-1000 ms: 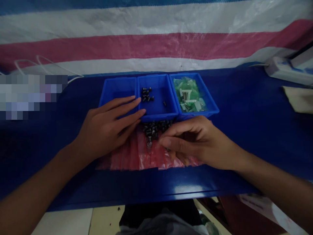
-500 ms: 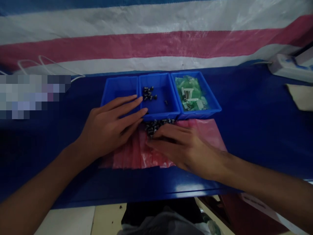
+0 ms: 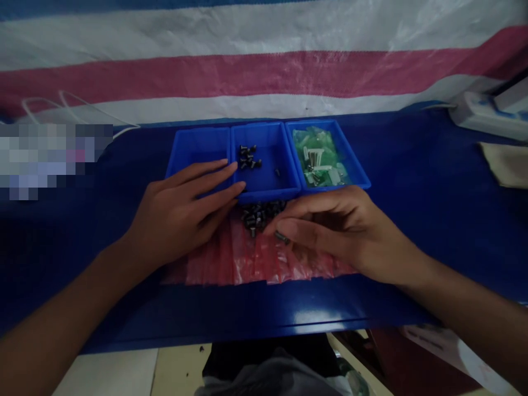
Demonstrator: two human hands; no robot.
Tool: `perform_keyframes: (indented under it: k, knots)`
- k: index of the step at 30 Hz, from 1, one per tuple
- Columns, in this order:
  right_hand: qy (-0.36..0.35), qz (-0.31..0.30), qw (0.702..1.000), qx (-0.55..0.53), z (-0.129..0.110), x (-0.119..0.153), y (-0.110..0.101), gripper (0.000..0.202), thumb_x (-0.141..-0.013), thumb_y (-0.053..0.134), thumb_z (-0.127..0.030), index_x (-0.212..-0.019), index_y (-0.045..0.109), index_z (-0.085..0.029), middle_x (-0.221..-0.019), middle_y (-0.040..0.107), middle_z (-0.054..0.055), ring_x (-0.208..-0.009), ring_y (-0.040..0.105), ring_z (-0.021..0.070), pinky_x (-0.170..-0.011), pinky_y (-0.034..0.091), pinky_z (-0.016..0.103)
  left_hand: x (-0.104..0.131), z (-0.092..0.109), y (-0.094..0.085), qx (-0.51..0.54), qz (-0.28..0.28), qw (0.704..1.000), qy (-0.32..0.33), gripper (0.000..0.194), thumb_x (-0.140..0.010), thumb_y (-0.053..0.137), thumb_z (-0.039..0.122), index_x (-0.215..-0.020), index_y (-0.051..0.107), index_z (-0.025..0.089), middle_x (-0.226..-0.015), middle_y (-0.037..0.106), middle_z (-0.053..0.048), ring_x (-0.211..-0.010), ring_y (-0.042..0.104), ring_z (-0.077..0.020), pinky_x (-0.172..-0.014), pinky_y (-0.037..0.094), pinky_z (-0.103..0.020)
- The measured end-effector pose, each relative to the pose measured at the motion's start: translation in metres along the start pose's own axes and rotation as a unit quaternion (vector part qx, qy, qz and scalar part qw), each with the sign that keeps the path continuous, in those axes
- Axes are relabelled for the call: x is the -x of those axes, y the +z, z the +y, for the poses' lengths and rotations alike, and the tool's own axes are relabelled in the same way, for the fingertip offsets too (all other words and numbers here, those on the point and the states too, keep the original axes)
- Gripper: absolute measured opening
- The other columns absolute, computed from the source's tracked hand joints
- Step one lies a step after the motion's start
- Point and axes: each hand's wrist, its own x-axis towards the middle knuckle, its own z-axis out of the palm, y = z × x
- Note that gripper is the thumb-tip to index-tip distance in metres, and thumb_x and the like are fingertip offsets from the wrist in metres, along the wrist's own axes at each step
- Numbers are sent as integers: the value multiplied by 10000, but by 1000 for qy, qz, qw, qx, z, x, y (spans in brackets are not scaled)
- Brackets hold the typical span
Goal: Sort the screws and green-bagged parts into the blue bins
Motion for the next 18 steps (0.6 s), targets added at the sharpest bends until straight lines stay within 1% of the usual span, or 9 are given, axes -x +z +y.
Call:
perform_keyframes:
  k: [3, 5, 7, 8, 10, 11, 13, 15, 18]
  knots:
    - [43, 5, 997, -57, 3, -4, -4, 176, -935, 827, -385, -927, 846, -211, -665, 763, -5, -507, 689, 113, -445, 543, 196, -1, 1, 0, -9, -2, 1000, -3, 242, -1076, 609, 226, -1291, 707, 277, -1371, 747, -19, -1300, 710, -240, -995, 700, -409]
    - [8, 64, 991, -121, 4, -4, -4, 136, -979, 783, -346, -1046, 839, -241, -928, 844, 32, -759, 812, 159, -645, 672, 241, -2, 2, 0, -13, -1, 1000, -4, 228, -1078, 607, 222, -1279, 706, 263, -1363, 751, -32, -1296, 713, -242, -996, 702, -409]
    - [-44, 115, 984, -131, 3, -3, -4, 159, -1018, 730, -303, -1151, 815, -285, -1149, 834, 39, -1008, 825, 202, -831, 710, 325, -2, 2, 0, -12, 3, 1000, 5, 233, -1068, 619, 214, -1284, 701, 247, -1366, 748, -55, -1301, 709, -252, -995, 704, -420]
    - [-71, 129, 985, -90, 3, -2, -4, 176, -1027, 712, -283, -1175, 806, -296, -1163, 829, 37, -1029, 820, 208, -842, 710, 342, -2, 1, 0, -8, 3, 1000, 10, 246, -1060, 629, 206, -1293, 699, 247, -1372, 744, -61, -1307, 706, -256, -999, 703, -424]
    - [-137, 118, 980, 86, 5, 0, -3, 204, -1033, 679, -221, -1189, 799, -271, -1082, 832, 45, -930, 818, 197, -784, 700, 329, -1, 1, 0, 3, 2, 1000, 9, 277, -1043, 650, 190, -1307, 698, 257, -1379, 739, -65, -1319, 698, -259, -1013, 697, -422]
    - [-178, 95, 960, 194, 8, 1, -3, 220, -1032, 658, -179, -1194, 797, -234, -1056, 828, 62, -901, 808, 197, -774, 688, 324, -1, 2, -1, 8, -1, 1000, 2, 282, -1039, 653, 182, -1306, 701, 260, -1382, 737, -65, -1325, 694, -259, -1026, 691, -422]
    - [-258, 31, 891, 372, 15, 1, -1, 233, -1030, 619, -119, -1182, 793, -145, -1073, 802, 122, -932, 782, 218, -801, 664, 331, -1, 3, -1, 11, -6, 1000, -13, 265, -1047, 645, 189, -1292, 709, 266, -1380, 738, -62, -1329, 692, -255, -1030, 688, -420]
    - [-293, -14, 837, 461, 23, 0, 2, 237, -1041, 585, -103, -1171, 784, -104, -1115, 762, 156, -978, 747, 233, -807, 640, 335, -1, 4, -1, 8, -15, 999, -29, 251, -1068, 618, 211, -1291, 708, 284, -1396, 730, -39, -1340, 684, -243, -1042, 684, -423]
    - [-287, -32, 820, 495, 30, -1, 5, 229, -1062, 555, -109, -1141, 769, -108, -1075, 737, 127, -954, 707, 215, -798, 608, 321, -2, 4, 0, 12, -7, 1000, -28, 237, -1083, 605, 241, -1288, 709, 297, -1390, 734, -25, -1332, 689, -233, -1044, 685, -419]
